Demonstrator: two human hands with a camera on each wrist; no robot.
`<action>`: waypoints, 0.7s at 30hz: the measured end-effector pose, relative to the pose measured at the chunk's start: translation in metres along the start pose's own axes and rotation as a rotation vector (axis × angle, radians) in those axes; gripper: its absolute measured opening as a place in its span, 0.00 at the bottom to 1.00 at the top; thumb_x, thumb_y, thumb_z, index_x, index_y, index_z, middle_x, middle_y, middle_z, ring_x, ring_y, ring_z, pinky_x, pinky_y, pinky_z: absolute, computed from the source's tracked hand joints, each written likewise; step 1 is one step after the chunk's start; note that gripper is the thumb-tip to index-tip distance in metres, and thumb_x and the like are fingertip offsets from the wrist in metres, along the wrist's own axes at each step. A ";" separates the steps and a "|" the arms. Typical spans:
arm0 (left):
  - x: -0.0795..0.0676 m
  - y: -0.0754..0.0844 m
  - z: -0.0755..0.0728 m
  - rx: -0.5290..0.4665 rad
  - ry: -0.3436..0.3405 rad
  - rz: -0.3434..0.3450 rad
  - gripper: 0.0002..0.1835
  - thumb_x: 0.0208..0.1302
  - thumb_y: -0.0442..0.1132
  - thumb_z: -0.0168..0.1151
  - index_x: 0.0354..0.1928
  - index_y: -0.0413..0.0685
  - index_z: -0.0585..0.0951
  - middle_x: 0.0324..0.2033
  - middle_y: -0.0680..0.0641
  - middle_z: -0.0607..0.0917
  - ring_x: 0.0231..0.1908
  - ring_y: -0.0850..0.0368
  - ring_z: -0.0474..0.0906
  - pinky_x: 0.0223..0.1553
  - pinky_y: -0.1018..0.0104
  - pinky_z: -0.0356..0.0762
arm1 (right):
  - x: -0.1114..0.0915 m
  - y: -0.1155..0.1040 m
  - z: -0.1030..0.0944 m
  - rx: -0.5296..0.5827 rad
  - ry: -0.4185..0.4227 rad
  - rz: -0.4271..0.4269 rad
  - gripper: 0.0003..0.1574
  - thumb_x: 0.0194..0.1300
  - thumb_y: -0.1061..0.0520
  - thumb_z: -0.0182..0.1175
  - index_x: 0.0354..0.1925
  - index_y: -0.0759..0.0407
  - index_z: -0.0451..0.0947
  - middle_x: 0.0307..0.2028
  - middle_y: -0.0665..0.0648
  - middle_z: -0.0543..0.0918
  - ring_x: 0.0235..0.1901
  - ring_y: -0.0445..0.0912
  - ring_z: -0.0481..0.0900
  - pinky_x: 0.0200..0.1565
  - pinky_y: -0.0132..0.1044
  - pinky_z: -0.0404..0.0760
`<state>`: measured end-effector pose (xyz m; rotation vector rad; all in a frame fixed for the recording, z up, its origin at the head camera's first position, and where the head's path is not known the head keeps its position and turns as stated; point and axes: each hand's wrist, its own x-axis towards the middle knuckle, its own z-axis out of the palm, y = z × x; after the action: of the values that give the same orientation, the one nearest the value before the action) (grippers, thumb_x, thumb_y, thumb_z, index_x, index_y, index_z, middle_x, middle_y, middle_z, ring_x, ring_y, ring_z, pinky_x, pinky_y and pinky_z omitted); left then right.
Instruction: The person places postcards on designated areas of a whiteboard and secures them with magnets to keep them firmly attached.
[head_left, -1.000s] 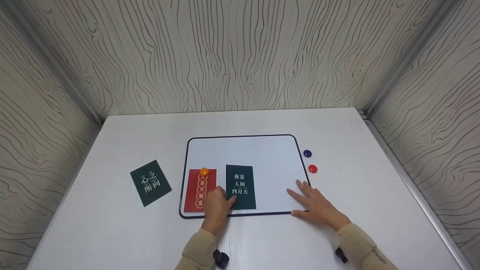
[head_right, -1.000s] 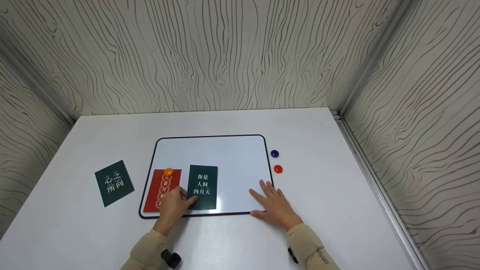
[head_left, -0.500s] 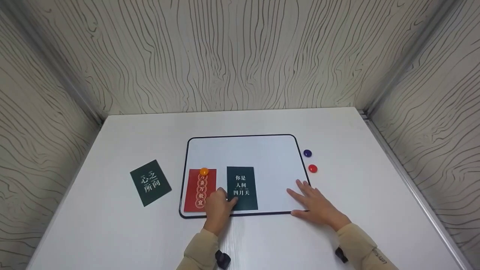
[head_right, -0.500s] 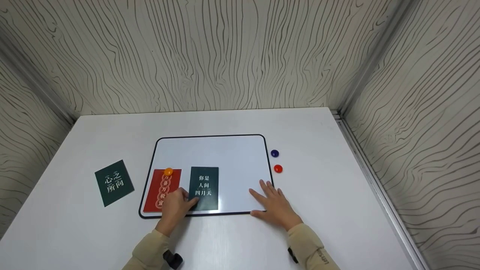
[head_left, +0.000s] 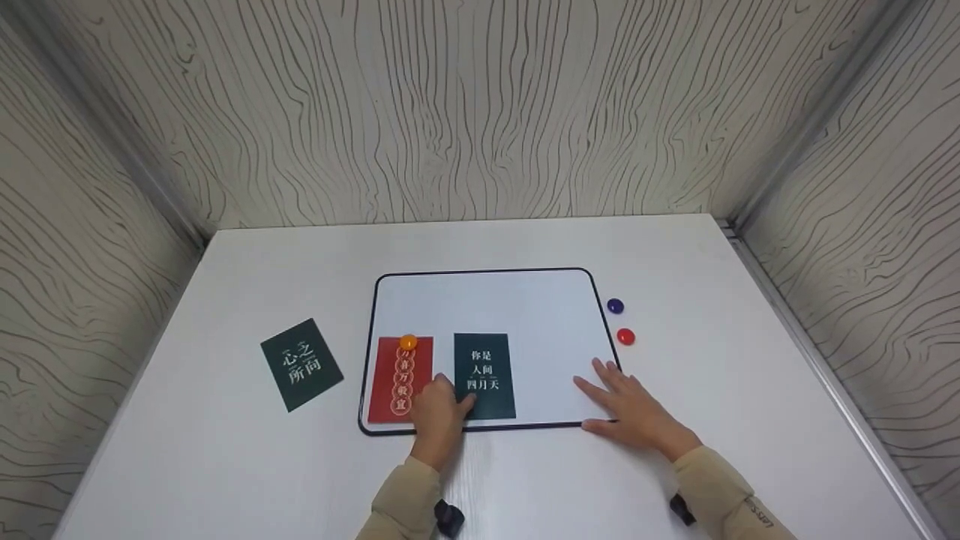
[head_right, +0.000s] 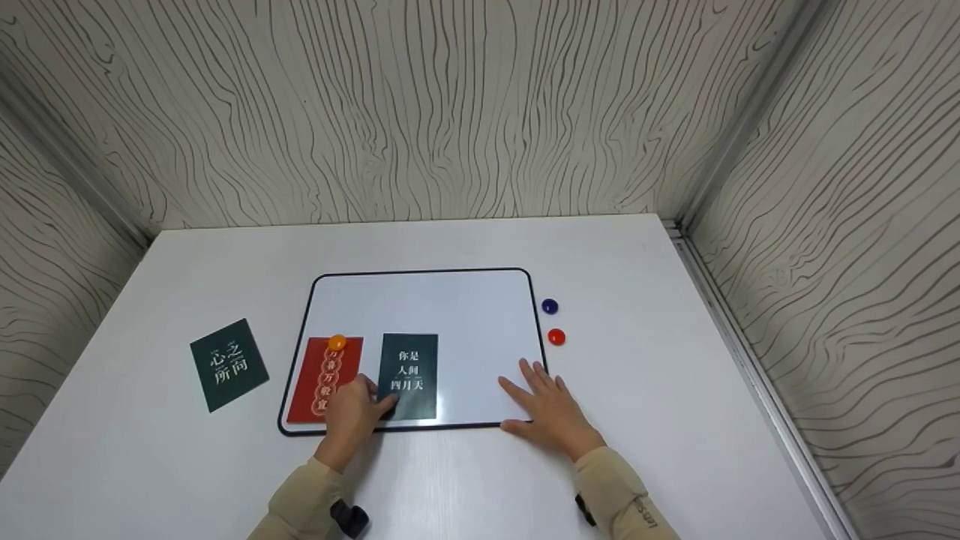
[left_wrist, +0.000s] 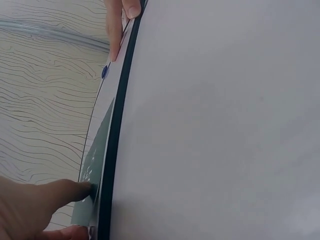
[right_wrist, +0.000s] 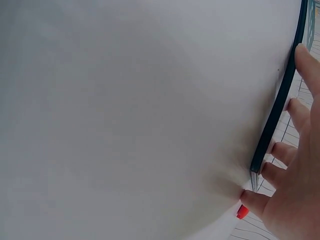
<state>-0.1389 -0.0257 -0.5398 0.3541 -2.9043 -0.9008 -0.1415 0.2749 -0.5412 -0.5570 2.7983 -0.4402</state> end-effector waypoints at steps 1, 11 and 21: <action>0.000 0.000 0.000 0.004 0.005 0.000 0.19 0.48 0.43 0.76 0.36 0.39 0.79 0.25 0.45 0.83 0.26 0.56 0.80 0.30 0.66 0.76 | 0.000 0.000 0.000 0.000 0.003 -0.003 0.44 0.64 0.35 0.56 0.73 0.42 0.56 0.77 0.62 0.49 0.76 0.63 0.46 0.73 0.65 0.50; 0.000 -0.002 0.003 0.013 0.032 0.015 0.19 0.47 0.43 0.76 0.34 0.39 0.79 0.23 0.46 0.83 0.23 0.59 0.77 0.26 0.68 0.74 | 0.001 0.001 0.001 -0.017 0.009 -0.008 0.44 0.64 0.35 0.57 0.73 0.42 0.57 0.77 0.62 0.50 0.76 0.64 0.48 0.72 0.65 0.53; -0.002 -0.005 0.000 -0.058 0.006 0.033 0.15 0.52 0.43 0.73 0.34 0.42 0.79 0.26 0.47 0.85 0.24 0.60 0.76 0.29 0.67 0.77 | 0.002 -0.002 -0.003 -0.012 0.014 0.007 0.43 0.62 0.37 0.59 0.71 0.43 0.60 0.76 0.61 0.53 0.75 0.63 0.50 0.71 0.66 0.54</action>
<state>-0.1362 -0.0290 -0.5428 0.3030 -2.8627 -0.9751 -0.1435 0.2729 -0.5384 -0.5487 2.8169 -0.4273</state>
